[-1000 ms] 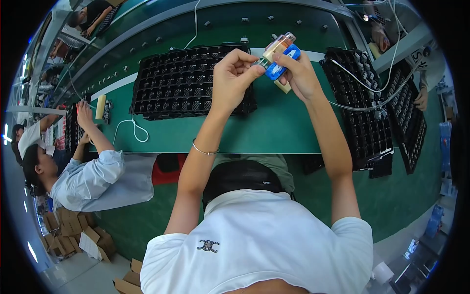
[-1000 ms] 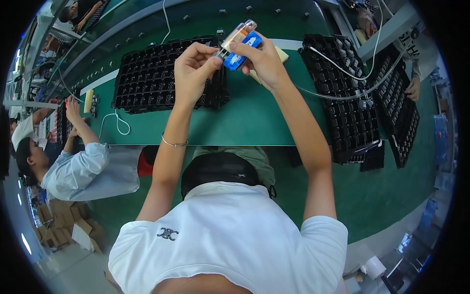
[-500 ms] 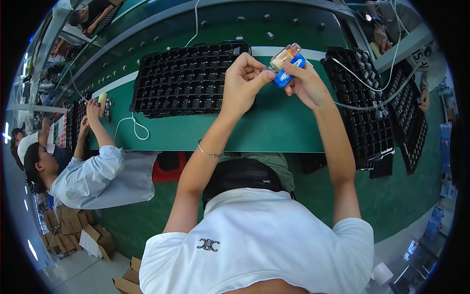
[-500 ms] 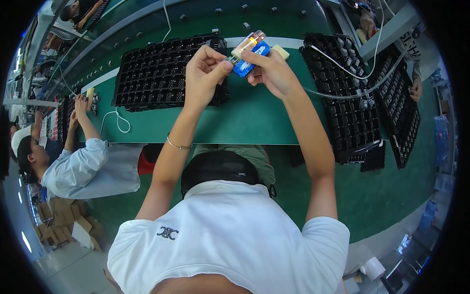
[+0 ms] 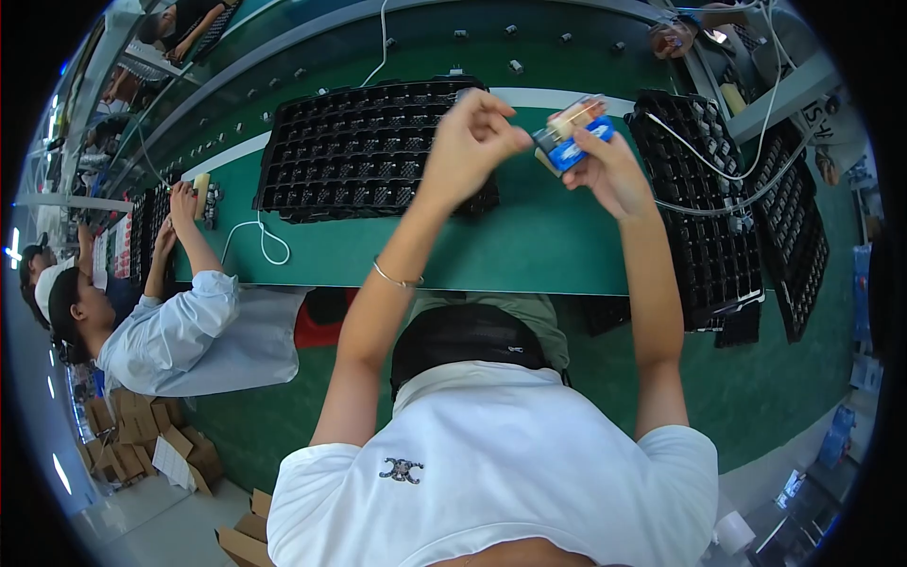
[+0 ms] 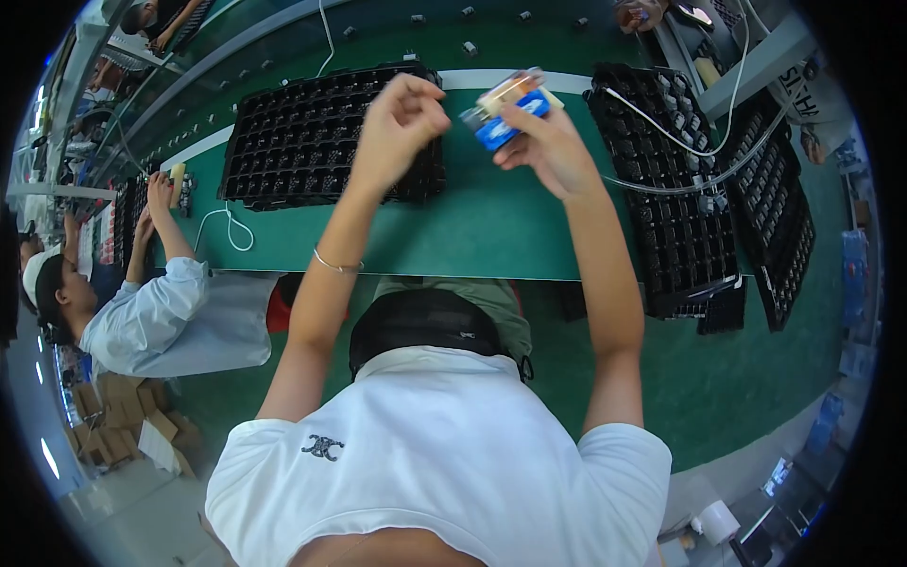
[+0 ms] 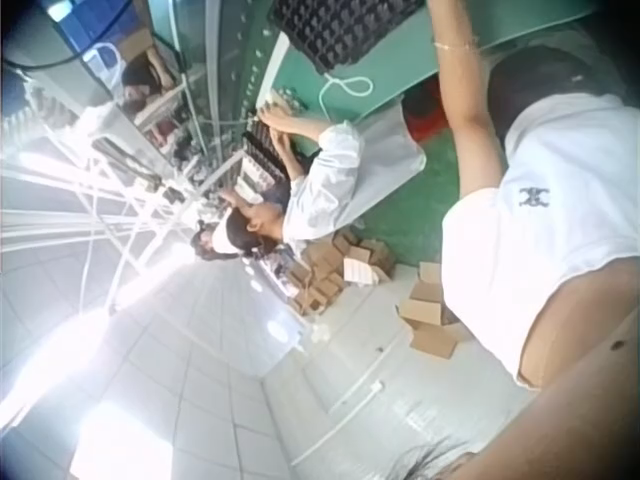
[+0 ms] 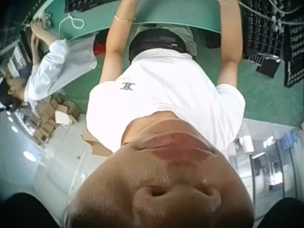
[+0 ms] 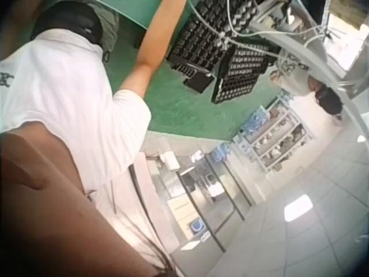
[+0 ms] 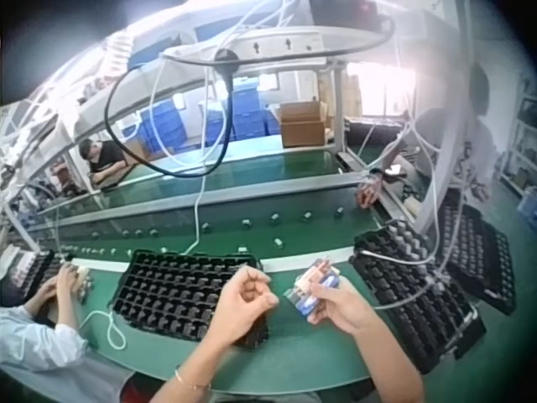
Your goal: The person assembles small silver electronic components onto a circuit board by picking them from a component tray and placing them onto the device held in an assembly jig.
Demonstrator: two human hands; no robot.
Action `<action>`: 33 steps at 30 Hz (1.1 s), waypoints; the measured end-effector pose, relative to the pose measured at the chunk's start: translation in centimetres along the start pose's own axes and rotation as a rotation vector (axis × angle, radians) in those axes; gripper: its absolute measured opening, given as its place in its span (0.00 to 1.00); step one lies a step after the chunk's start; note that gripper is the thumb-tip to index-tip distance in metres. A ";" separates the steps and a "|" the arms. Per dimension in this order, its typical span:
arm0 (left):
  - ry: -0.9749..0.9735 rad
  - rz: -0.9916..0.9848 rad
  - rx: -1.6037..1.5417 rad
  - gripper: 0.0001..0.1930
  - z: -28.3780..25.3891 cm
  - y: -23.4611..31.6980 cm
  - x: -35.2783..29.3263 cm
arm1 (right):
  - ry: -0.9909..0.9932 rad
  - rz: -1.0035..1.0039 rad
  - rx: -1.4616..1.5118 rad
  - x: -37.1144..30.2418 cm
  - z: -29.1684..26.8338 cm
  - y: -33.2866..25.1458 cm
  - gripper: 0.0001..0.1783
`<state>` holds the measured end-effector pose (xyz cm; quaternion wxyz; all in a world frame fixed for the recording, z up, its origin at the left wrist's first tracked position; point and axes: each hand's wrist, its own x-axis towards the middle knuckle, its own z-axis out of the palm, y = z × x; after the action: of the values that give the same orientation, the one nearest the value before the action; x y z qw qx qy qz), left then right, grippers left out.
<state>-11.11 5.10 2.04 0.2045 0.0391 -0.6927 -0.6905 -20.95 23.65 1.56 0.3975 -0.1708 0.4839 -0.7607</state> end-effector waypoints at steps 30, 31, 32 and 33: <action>0.085 -0.204 1.339 0.21 -6.0 -1.1 7.1 | 0.646 -0.561 -1.320 2.5 -4.2 3.6 0.22; 0.086 -0.204 1.340 0.21 -6.0 -1.1 7.1 | 0.645 -0.562 -1.319 2.5 -4.3 3.7 0.22; 0.093 -0.206 1.323 0.21 -5.8 -1.2 7.1 | 0.652 -0.583 -1.316 2.5 -4.5 3.8 0.22; 0.101 -0.209 1.306 0.20 -5.6 -1.4 7.1 | 0.660 -0.604 -1.312 2.5 -4.6 3.8 0.22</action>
<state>-16.02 -2.66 2.13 0.1031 0.2543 -0.9510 -0.1423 -23.80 23.63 -4.24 -0.1716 -0.2598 0.8590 -0.4064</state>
